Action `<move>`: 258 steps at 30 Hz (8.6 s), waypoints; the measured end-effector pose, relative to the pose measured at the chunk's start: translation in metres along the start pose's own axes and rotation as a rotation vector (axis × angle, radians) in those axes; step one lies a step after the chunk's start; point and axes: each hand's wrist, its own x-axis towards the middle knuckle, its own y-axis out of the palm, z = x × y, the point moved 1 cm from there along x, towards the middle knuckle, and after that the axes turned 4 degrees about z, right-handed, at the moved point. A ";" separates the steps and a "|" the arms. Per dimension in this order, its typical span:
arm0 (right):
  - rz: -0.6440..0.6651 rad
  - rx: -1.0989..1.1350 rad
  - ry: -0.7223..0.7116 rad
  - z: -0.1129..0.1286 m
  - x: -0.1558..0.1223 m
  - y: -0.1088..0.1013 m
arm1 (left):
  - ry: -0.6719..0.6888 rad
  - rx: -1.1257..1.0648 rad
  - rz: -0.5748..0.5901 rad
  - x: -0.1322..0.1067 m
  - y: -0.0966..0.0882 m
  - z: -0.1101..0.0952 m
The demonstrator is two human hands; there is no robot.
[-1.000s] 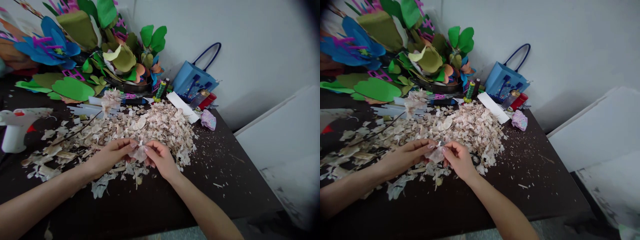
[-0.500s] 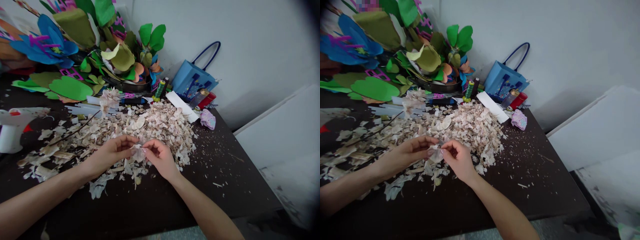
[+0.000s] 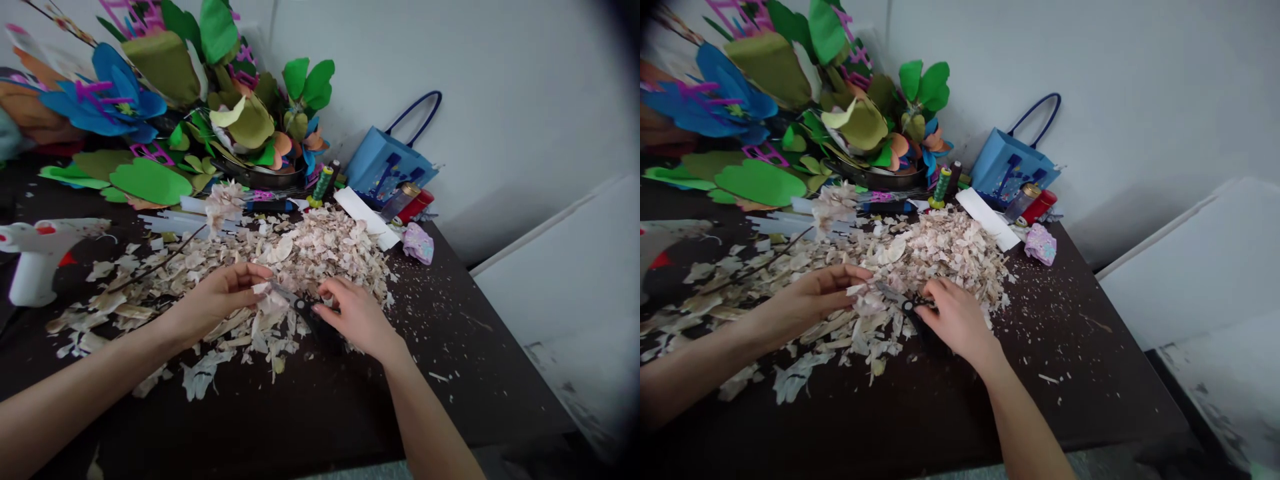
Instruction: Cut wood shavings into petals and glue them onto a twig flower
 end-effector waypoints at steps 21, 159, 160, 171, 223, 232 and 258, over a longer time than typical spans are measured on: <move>0.343 -0.380 0.117 0.004 -0.003 -0.001 | 1.110 0.830 -0.169 -0.020 -0.002 -0.017; 0.405 0.919 0.066 0.013 0.002 0.036 | 0.079 -0.554 -0.180 0.018 -0.032 0.007; 0.409 0.933 0.055 0.013 0.002 0.036 | 0.079 -0.552 -0.176 0.018 -0.033 0.008; 0.426 1.023 0.100 0.014 0.003 0.044 | 0.045 -0.521 -0.188 0.018 -0.032 0.001; 0.414 1.170 0.178 0.014 0.009 0.036 | 0.407 0.633 -0.392 -0.002 -0.029 -0.026; 0.333 1.215 0.123 0.000 0.010 0.037 | 0.179 0.424 -0.141 0.006 -0.032 -0.006; 0.307 0.552 0.092 0.015 0.002 0.032 | 0.850 1.135 -0.136 0.001 -0.026 -0.018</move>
